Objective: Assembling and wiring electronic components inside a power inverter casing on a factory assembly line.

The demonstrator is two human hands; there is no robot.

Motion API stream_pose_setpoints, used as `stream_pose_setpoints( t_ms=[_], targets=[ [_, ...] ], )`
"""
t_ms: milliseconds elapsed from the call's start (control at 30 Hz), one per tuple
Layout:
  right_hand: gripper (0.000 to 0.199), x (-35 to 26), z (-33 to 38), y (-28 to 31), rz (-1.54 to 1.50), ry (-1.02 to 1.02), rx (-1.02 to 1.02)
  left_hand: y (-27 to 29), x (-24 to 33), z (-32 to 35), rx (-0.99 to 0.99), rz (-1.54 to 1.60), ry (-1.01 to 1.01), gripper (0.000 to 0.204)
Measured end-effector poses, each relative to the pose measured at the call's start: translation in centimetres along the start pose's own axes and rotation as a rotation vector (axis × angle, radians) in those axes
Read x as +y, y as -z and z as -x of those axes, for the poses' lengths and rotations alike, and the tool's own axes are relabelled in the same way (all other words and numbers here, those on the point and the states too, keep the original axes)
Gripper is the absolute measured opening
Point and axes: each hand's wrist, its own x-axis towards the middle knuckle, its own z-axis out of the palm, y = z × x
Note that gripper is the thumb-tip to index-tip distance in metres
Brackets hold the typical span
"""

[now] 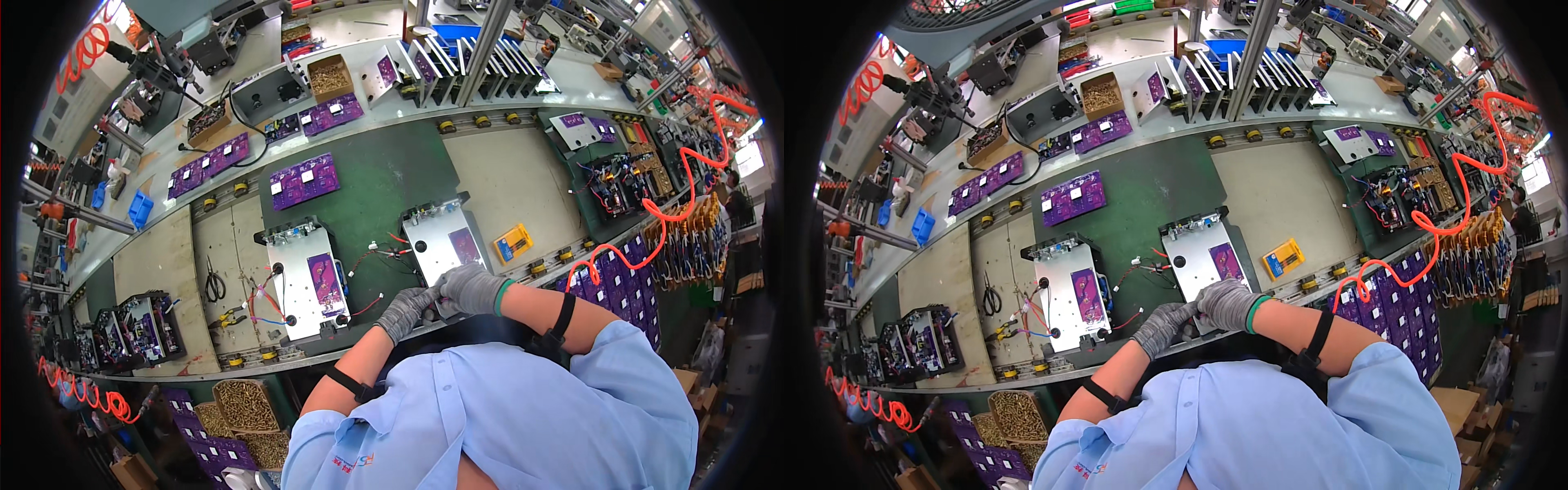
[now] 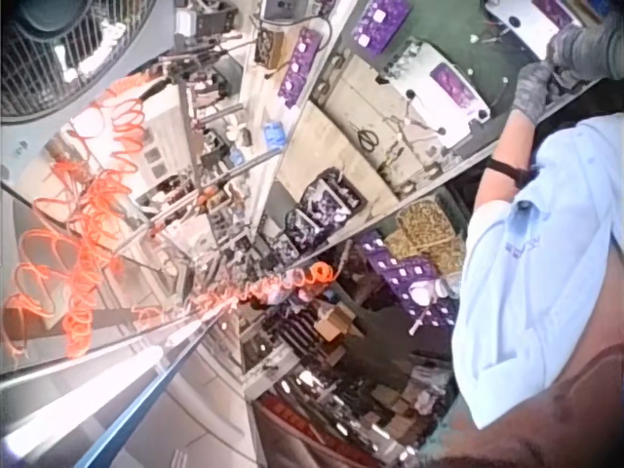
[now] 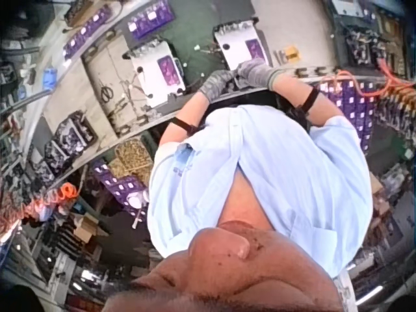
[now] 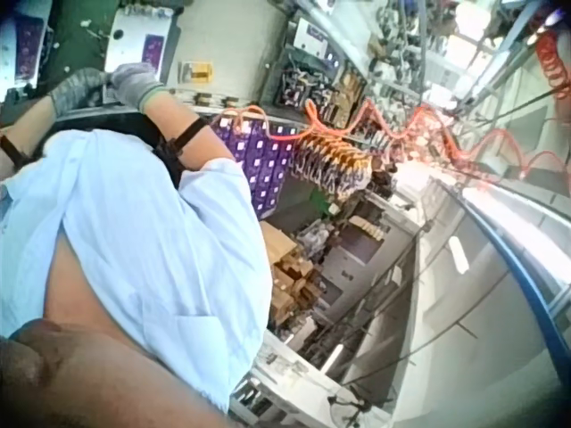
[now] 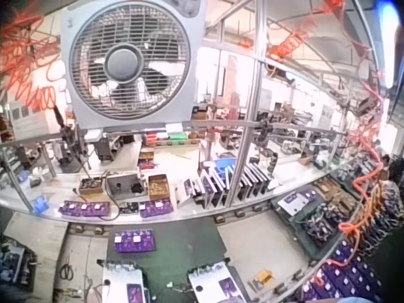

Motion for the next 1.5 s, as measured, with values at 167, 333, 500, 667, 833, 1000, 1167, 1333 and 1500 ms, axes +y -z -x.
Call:
stream_pose_setpoints(
  t_ms=[167, 333, 500, 667, 833, 1000, 1167, 1333, 1500],
  targets=[
    [0.027, 0.8, 0.2, -0.7, -0.046, 0.107, 0.078, -0.3, 1.1, 0.8, 0.183, -0.276, 0.014, 0.052],
    [0.03, 4.1, 2.4, -1.1, -0.205, 0.132, 0.122, -0.6, 1.9, 1.3, 0.376, -0.736, -0.117, 0.061],
    [0.029, 6.4, 4.5, -0.8, -0.575, 0.101, 0.313, -0.9, 3.3, 2.1, 0.386, -0.829, -0.118, 0.06],
    [0.027, 4.1, 4.1, 1.2, -0.416, 0.056, 0.428, -2.4, 4.4, 3.5, 0.425, -0.904, -0.169, 0.054],
    [0.028, 1.4, 3.6, 2.3, -0.508, 0.197, 0.418, -2.9, 3.8, 4.1, 0.097, -0.776, -0.498, 0.042],
    [0.042, 1.8, 5.2, 1.0, -0.619, 0.145, 0.283, -1.7, 2.8, 5.3, 0.222, -0.755, -0.6, 0.031],
    [0.035, 2.2, 5.8, -2.1, -0.369, 0.241, 0.2, -2.6, 1.8, 7.3, 0.207, -0.694, -0.499, 0.024],
    [0.019, 3.1, 5.5, -3.4, -0.464, 0.251, 0.311, -4.0, 3.6, 3.8, 0.169, -0.858, -0.742, 0.03],
    [0.028, 3.2, 6.4, -2.8, -0.637, 0.232, 0.357, -2.4, 4.5, 0.2, 0.563, -0.27, -0.286, 0.025]
  ],
)
